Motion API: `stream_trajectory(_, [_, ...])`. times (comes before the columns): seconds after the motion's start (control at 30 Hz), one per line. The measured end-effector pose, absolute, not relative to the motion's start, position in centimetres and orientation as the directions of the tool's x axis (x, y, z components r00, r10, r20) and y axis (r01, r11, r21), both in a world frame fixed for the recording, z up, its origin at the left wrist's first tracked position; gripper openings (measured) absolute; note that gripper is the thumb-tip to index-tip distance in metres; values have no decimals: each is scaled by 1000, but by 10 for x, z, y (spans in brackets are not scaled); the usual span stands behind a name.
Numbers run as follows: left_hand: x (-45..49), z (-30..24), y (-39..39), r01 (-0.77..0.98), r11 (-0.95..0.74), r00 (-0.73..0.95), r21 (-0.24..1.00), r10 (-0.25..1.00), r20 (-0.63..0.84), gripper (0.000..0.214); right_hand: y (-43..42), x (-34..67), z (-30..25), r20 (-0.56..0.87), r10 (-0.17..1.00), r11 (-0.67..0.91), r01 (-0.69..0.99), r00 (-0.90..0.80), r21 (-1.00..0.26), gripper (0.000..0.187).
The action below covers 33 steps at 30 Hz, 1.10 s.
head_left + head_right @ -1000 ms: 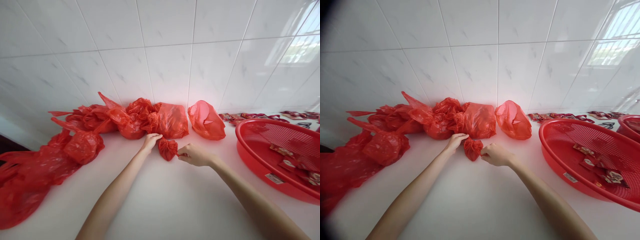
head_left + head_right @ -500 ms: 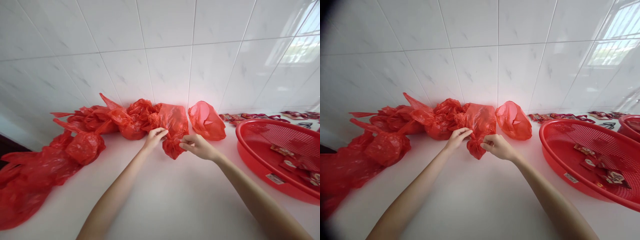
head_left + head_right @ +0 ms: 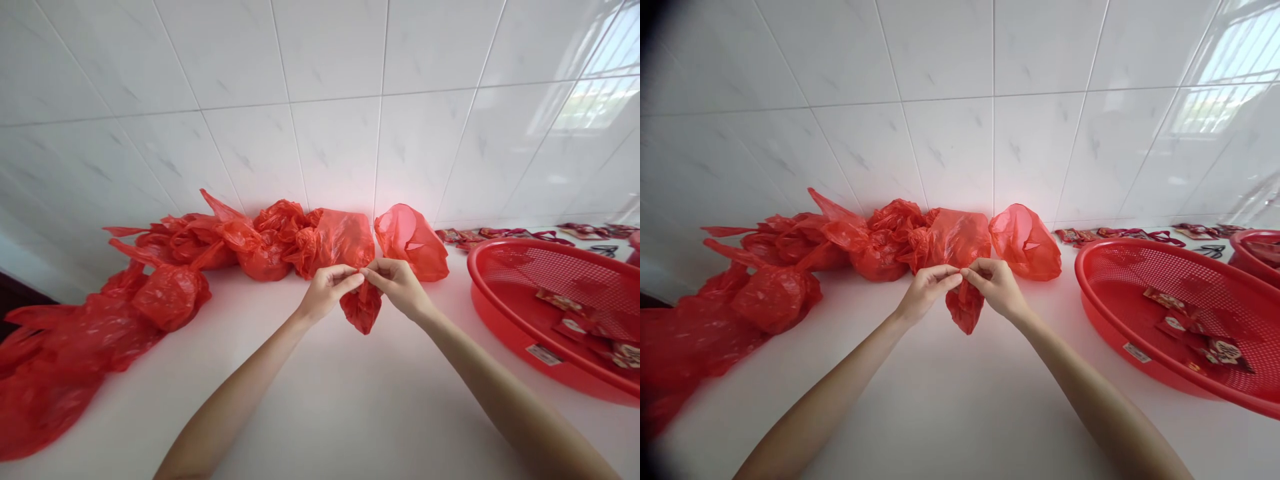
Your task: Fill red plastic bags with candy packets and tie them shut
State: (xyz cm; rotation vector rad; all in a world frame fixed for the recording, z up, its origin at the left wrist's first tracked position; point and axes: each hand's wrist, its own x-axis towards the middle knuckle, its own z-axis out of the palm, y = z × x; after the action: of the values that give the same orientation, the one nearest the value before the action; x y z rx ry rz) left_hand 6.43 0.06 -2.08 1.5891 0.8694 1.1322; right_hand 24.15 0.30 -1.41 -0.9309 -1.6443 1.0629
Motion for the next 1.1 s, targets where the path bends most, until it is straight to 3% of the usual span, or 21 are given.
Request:
stream_trajectory(0.2, [67, -18, -2, 12, -261, 291, 965, 924, 246, 27, 3, 242, -14, 292, 920, 318, 63, -263, -946, 43])
stream_trajectory(0.3, [66, -16, 0, -41, -261, 215, 964, 940, 264, 28, 5, 243, -17, 202, 870, 235, 17, -450, -972, 60])
stream_trajectory(0.43, [59, -14, 5, -103, -261, 112, 960, 956, 272, 27, 8, 241, -23, 113, 778, 171, 34, -619, -985, 40])
stream_trajectory(0.6, [53, -14, 10, -146, -283, 4, 948, 958, 286, 27, 7, 239, -24, 136, 783, 177, 7, -607, -984, 38])
stream_trajectory(0.8, [54, -4, 2, -104, -294, 100, 950, 948, 304, 30, 4, 241, -24, 185, 727, 272, 31, -662, -962, 38])
stream_trajectory(1.0, [59, 6, -12, 20, -367, 161, 930, 919, 359, 31, 0, 237, -23, 272, 761, 360, 34, -589, -932, 45])
stream_trajectory(1.1, [55, 12, -19, 29, -373, 125, 927, 922, 367, 31, -5, 235, -22, 320, 765, 406, 33, -559, -913, 34])
